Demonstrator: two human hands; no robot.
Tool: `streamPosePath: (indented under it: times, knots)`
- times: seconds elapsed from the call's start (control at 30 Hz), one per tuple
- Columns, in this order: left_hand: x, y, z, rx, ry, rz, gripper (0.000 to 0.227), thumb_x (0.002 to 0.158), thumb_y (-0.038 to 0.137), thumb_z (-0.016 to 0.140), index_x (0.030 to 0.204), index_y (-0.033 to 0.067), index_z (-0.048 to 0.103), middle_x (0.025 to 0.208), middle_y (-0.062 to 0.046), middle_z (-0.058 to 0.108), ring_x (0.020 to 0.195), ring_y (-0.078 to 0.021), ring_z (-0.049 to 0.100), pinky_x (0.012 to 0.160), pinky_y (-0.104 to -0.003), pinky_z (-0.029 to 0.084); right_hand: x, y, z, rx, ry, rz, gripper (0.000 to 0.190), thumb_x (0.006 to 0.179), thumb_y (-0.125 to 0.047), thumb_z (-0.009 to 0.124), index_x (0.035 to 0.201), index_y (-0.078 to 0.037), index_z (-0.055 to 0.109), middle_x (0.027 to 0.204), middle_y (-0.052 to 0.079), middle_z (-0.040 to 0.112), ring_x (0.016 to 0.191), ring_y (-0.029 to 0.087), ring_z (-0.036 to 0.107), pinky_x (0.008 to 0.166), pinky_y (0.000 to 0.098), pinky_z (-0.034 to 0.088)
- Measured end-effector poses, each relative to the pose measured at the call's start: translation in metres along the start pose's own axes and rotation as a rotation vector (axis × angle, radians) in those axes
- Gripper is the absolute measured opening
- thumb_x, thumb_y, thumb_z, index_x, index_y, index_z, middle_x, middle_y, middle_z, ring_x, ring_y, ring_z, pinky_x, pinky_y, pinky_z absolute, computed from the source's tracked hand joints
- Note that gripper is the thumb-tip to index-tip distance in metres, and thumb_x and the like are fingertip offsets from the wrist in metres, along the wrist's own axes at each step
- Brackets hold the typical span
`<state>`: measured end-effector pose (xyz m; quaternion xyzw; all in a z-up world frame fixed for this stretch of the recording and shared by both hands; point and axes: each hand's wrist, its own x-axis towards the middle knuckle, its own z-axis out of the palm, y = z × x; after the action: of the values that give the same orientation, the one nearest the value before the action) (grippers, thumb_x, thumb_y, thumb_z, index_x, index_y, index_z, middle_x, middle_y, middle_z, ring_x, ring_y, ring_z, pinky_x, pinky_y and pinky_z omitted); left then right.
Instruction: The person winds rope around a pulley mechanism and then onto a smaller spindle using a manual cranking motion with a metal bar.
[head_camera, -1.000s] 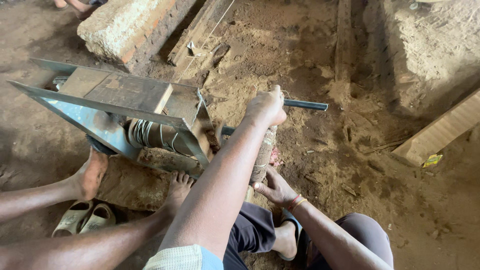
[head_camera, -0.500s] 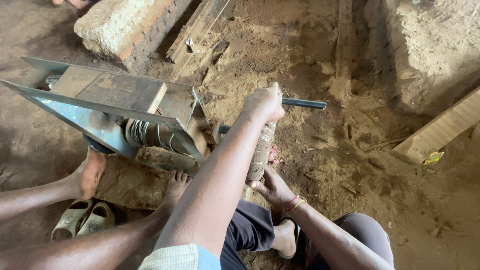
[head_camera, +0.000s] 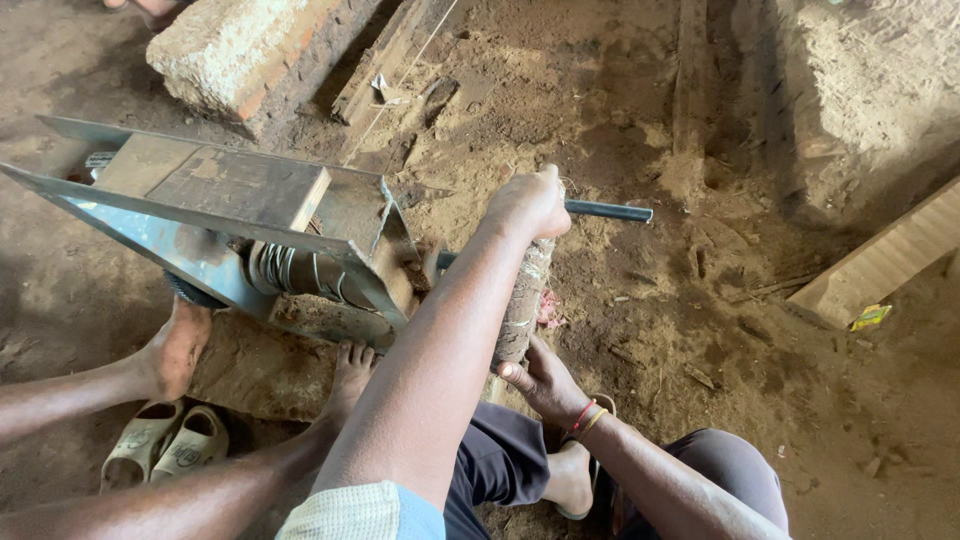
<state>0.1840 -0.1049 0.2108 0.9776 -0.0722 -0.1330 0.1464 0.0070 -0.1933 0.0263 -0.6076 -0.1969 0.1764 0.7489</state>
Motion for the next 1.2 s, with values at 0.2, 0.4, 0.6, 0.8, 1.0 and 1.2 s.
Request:
streamPosePath:
  times: [0.2,0.4,0.6,0.8,1.0,1.2]
  knots:
    - [-0.001,0.004,-0.008,0.014,-0.052,-0.024,0.043,0.089,0.016,0.066,0.129,0.0029,0.055,0.096,-0.011,0.072,0.087,-0.0225,0.072,0.080,-0.041,0.057,0.001,0.000,-0.001,-0.076,0.002,-0.043,0.090,0.091,-0.053,0.070,0.156,0.000,0.034,0.151,0.016,0.053,0.140,0.024,0.050,0.117,0.0429,0.041]
    - [0.010,0.001,-0.004,0.023,-0.025,-0.006,0.043,0.089,0.017,0.067,0.128,0.0029,0.057,0.098,-0.013,0.069,0.087,-0.0239,0.068,0.079,-0.041,0.055,-0.002,-0.008,0.000,-0.152,0.016,-0.020,0.092,0.091,-0.055,0.067,0.157,-0.001,0.032,0.152,0.017,0.052,0.141,0.025,0.050,0.117,0.0431,0.042]
    - [0.015,0.003,-0.007,0.021,-0.105,-0.026,0.043,0.088,0.016,0.067,0.128,0.0008,0.058,0.094,-0.008,0.070,0.075,-0.0172,0.065,0.067,-0.037,0.056,-0.002,-0.013,0.004,-0.097,0.034,0.005,0.093,0.091,-0.054,0.068,0.157,0.000,0.031,0.154,0.019,0.051,0.142,0.026,0.049,0.118,0.0432,0.040]
    - [0.006,0.007,-0.013,0.013,-0.059,-0.034,0.046,0.086,0.018,0.070,0.129,0.0033,0.059,0.108,-0.015,0.072,0.095,-0.0266,0.071,0.089,-0.046,0.056,0.000,-0.014,0.005,-0.067,0.026,-0.004,0.093,0.091,-0.052,0.069,0.157,0.001,0.030,0.155,0.018,0.050,0.143,0.025,0.047,0.119,0.0425,0.038]
    - [0.011,0.005,-0.010,0.009,-0.058,-0.027,0.048,0.087,0.020,0.070,0.129,0.0016,0.059,0.112,-0.017,0.072,0.102,-0.0296,0.073,0.094,-0.046,0.057,0.000,-0.014,0.006,-0.082,0.032,-0.017,0.092,0.092,-0.051,0.068,0.157,0.001,0.030,0.156,0.018,0.048,0.145,0.025,0.045,0.120,0.0420,0.037]
    - [0.031,-0.006,0.005,0.077,0.003,0.095,0.047,0.087,0.024,0.070,0.125,-0.0014,0.061,0.118,-0.022,0.071,0.107,-0.0353,0.070,0.094,-0.046,0.056,0.000,-0.022,0.008,-0.082,0.015,-0.006,0.091,0.092,-0.053,0.068,0.155,0.002,0.034,0.153,0.019,0.052,0.141,0.025,0.049,0.118,0.0419,0.040]
